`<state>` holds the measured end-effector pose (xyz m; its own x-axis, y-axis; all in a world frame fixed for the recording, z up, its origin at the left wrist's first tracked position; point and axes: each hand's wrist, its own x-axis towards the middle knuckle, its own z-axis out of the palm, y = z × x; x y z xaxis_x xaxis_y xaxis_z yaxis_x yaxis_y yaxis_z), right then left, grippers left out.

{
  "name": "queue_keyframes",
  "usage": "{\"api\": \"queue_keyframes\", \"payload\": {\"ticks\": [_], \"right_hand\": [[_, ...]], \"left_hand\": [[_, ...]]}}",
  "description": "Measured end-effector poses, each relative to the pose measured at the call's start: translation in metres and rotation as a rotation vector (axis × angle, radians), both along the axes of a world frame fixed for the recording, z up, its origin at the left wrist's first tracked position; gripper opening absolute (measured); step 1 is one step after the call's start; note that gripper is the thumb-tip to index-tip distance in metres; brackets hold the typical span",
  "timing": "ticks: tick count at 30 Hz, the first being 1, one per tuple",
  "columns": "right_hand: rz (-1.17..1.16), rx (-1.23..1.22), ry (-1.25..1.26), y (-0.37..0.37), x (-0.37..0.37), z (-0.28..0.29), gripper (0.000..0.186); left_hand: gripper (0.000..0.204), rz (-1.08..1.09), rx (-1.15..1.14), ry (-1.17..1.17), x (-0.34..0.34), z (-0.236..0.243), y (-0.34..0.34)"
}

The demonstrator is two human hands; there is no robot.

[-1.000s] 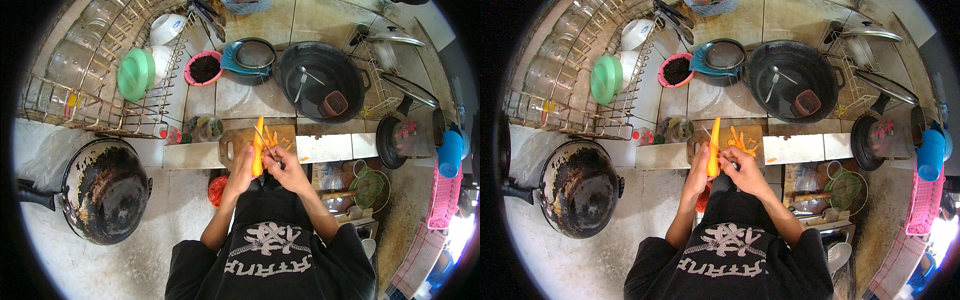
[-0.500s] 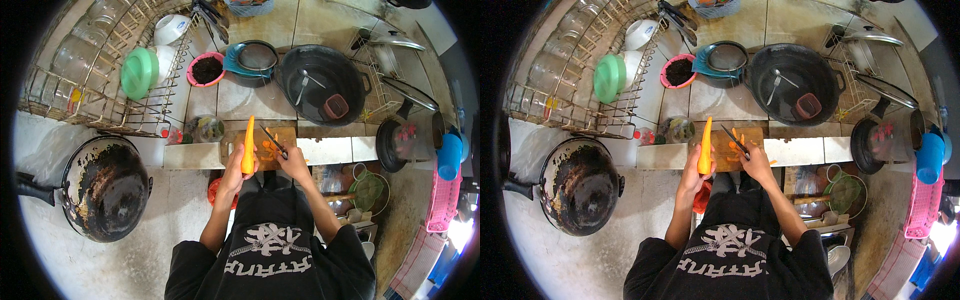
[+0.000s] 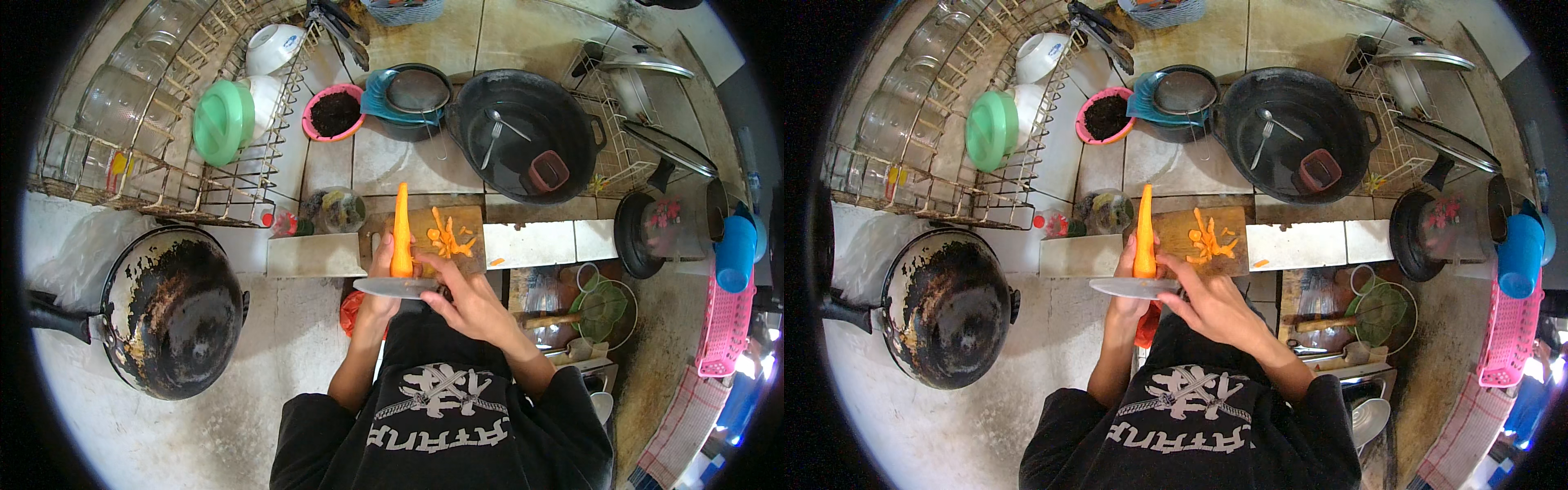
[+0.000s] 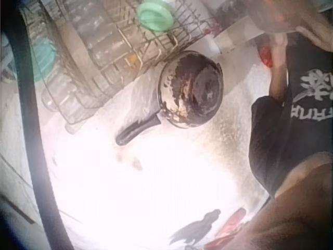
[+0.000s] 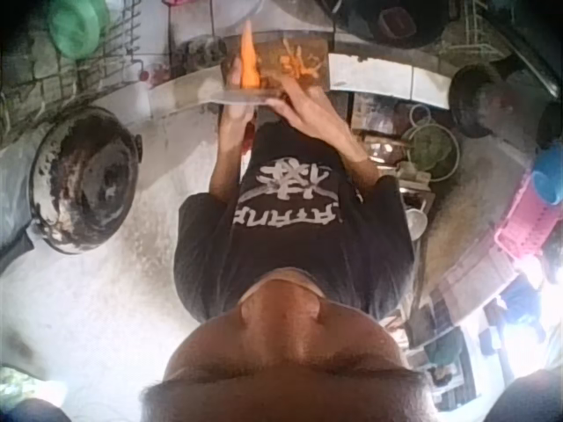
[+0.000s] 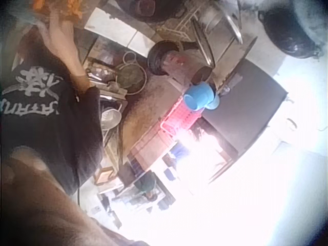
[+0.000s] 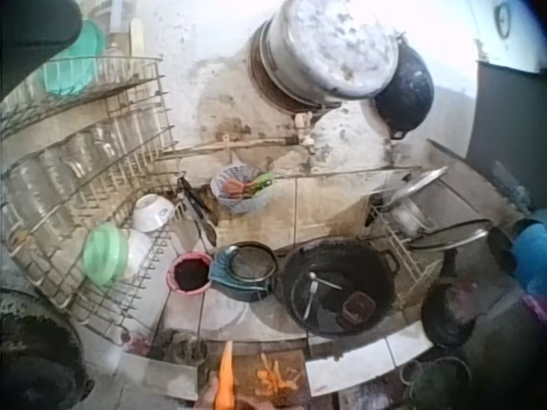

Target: The person peels a carrot using a knife, then places the knife and the carrot into a bowl of water.

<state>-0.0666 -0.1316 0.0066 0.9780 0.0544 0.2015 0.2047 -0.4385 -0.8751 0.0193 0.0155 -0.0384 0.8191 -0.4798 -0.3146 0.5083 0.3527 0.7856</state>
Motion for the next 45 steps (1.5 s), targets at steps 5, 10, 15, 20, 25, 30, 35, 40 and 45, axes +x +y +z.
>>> {"api": "queue_keyframes", "payload": {"ticks": [5,10,15,20,25,30,35,40,45], "right_hand": [[-0.031,-0.114,-0.073,0.005,-0.001,0.0,0.059],[-0.065,-0.156,-0.059,0.008,-0.002,-0.001,0.062],[-0.097,-0.171,-0.146,0.009,0.0,-0.006,0.061],[-0.116,-0.168,-0.108,0.001,0.003,-0.007,0.062],[-0.101,-0.159,-0.129,0.001,0.0,-0.008,0.063],[-0.148,-0.092,-0.107,0.002,-0.002,-0.012,0.061],[-0.179,-0.091,-0.168,0.0,-0.003,-0.022,0.053],[-0.189,-0.027,-0.079,0.0,-0.004,-0.024,0.043],[-0.21,0.134,0.112,0.002,0.001,-0.019,0.033]], "left_hand": [[0.041,-0.031,-0.066,-0.031,-0.003,-0.001,-0.005],[0.041,-0.011,-0.03,-0.046,-0.004,-0.001,-0.007],[0.041,-0.042,0.017,-0.153,-0.004,-0.003,-0.004],[0.043,-0.084,-0.006,-0.143,-0.018,-0.01,-0.006],[0.046,-0.076,0.055,-0.254,-0.01,-0.007,-0.007],[0.049,-0.114,0.097,-0.138,-0.011,-0.013,-0.001],[0.052,-0.183,0.018,-0.09,-0.012,0.003,-0.011],[0.05,-0.258,-0.085,-0.08,-0.009,0.005,-0.011],[0.046,-0.23,0.041,-0.094,-0.001,-0.001,-0.006]]}}
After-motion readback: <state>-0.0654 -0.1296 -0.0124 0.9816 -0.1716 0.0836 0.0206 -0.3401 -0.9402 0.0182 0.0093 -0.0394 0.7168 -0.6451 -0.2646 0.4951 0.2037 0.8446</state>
